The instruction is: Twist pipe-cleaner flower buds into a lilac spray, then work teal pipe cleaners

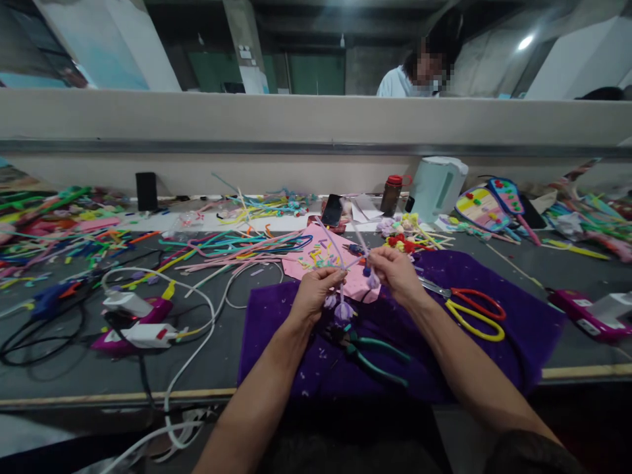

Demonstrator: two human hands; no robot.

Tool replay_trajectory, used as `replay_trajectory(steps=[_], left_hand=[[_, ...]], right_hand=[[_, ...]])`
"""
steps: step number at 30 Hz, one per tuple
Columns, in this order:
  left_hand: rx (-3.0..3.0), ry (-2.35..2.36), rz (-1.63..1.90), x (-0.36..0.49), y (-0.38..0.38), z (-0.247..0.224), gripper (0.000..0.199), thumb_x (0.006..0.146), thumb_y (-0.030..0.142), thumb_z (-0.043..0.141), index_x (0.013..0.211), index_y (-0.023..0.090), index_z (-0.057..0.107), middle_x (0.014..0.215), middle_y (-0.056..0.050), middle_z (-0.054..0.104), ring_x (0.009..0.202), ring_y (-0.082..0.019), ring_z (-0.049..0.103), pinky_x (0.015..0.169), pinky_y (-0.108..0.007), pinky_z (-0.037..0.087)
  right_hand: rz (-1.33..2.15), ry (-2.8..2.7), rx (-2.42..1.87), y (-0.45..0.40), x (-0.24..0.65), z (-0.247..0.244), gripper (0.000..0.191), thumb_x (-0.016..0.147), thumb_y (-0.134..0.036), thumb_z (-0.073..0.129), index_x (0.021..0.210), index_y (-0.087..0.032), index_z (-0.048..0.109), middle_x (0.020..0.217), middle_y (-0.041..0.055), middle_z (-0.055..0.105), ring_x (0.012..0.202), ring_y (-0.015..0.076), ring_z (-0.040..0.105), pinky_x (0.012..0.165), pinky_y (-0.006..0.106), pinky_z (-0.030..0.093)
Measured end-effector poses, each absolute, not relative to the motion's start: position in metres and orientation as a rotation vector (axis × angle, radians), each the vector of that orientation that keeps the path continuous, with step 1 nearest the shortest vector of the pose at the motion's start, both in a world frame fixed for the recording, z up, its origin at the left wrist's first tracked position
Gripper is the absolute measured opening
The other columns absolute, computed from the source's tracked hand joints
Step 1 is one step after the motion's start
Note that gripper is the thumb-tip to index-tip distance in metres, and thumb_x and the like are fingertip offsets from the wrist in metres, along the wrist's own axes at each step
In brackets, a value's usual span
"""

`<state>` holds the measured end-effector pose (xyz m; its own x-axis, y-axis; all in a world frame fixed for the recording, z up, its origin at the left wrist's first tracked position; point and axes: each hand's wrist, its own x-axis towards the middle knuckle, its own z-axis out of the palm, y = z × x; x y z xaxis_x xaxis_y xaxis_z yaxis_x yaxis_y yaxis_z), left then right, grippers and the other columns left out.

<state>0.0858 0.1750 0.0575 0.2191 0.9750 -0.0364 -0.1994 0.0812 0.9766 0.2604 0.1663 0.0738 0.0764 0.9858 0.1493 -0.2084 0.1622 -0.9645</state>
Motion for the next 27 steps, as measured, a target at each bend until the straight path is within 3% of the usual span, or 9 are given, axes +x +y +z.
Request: replay_trajectory(steps=[12,20,27], left_hand=[[1.344,0.961,1.057,0.092,0.17,0.057,0.031,0.061,0.042,0.065,0.067,0.012,0.064,0.052,0.001,0.052,0.044,-0.006,0.037,0.043,-0.019,0.026],[1.424,0.951,1.042,0.09,0.171,0.055,0.029,0.066,0.042,0.06,0.061,0.013,0.06,0.05,0.002,0.045,0.044,-0.006,0.036,0.043,-0.019,0.027],[1.461,0.985,1.042,0.086,0.173,0.053,0.028,0.064,0.039,0.062,0.069,0.012,0.065,0.055,0.0,0.051,0.046,-0.006,0.037,0.044,-0.019,0.026]], right_hand=[[0.807,-1.428,-1.166,0.16,0.243,0.056,0.015,0.071,-0.031,0.054,0.07,-0.017,0.058,0.047,-0.004,0.051,0.035,0.0088,0.046,0.035,0.02,0.035],[0.822,-1.532,-1.133,0.152,0.236,0.058,0.014,0.073,-0.028,0.053,0.079,-0.017,0.06,0.057,-0.0013,0.058,0.039,0.0101,0.053,0.037,0.02,0.039],[0.921,-1.547,-1.087,0.153,0.241,0.06,0.021,0.073,-0.028,0.054,0.087,-0.016,0.063,0.061,0.0,0.06,0.043,0.01,0.053,0.04,0.021,0.04]])
